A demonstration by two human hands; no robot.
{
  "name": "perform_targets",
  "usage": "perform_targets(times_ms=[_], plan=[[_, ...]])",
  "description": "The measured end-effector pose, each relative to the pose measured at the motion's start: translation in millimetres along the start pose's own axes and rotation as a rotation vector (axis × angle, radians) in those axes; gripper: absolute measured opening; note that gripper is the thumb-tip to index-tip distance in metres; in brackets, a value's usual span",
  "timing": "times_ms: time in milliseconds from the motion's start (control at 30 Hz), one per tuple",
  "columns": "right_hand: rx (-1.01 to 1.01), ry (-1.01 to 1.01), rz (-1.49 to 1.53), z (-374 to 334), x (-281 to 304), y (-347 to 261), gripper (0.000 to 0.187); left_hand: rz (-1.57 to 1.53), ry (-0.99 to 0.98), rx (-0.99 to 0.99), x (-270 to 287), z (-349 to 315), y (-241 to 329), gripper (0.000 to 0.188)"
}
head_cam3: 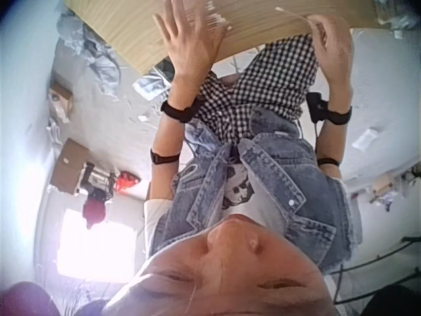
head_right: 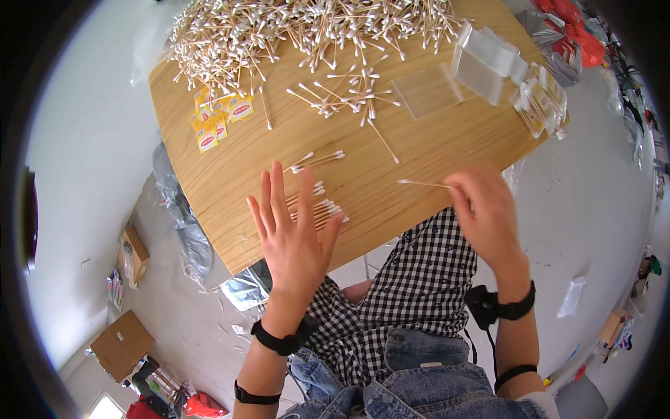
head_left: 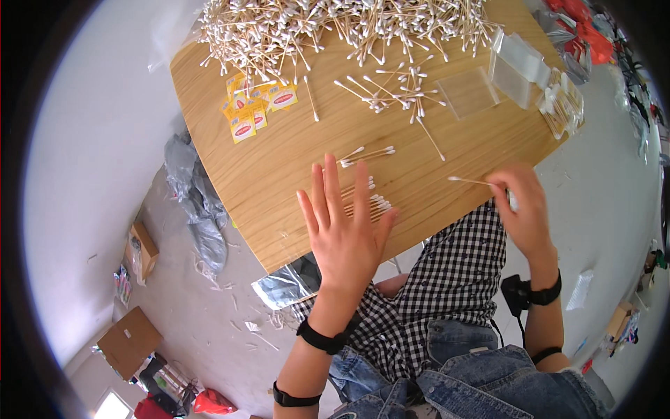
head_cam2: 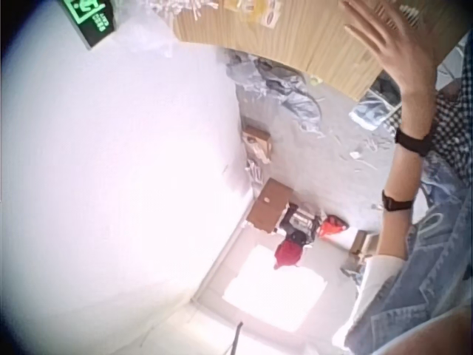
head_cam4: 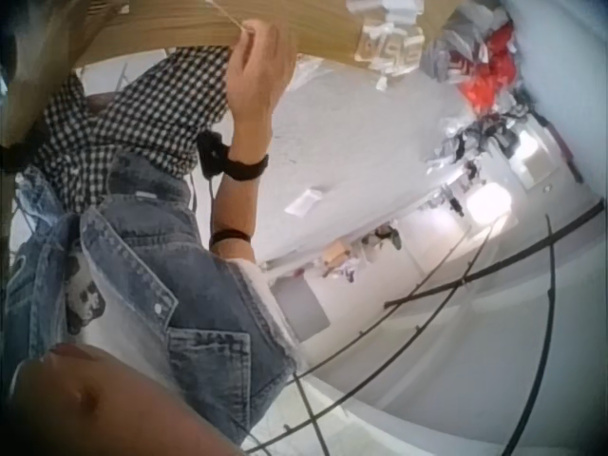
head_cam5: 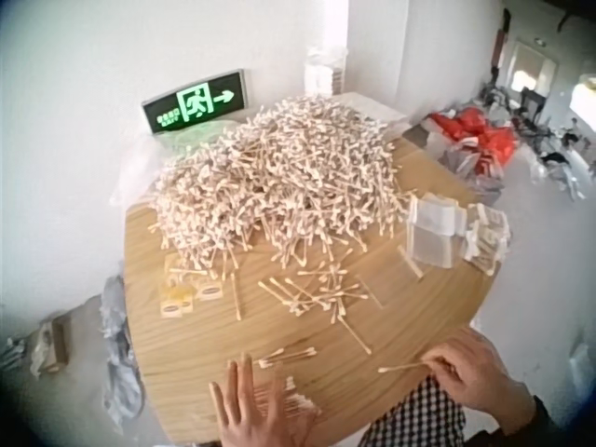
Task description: Organizing and packaging cotton swabs into small plastic bags.
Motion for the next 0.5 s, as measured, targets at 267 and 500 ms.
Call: perform_targets(times_ms=[267,500], plan=[[-0.360,-0.077,-0.245,-68.2,23.8,109.3,0.013,-0.002,-0.007,-0.130,8.3,14.8,4.5,0.039],[-0.229,0.128,-0.183,-39.6,20.2,58.6,0.021,-0.068,-0.048,-0.025,23.6,-4.4,-6.2,0.034]])
Point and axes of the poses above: each hand's wrist, its own z-axis towards the middle knuckle, its own x-axis out of the back of the hand, y = z × x, the point moved 8 cm from there along z, towards the middle knuckle, and after that the axes turned 13 degrees about -z, right-handed, at the moved point
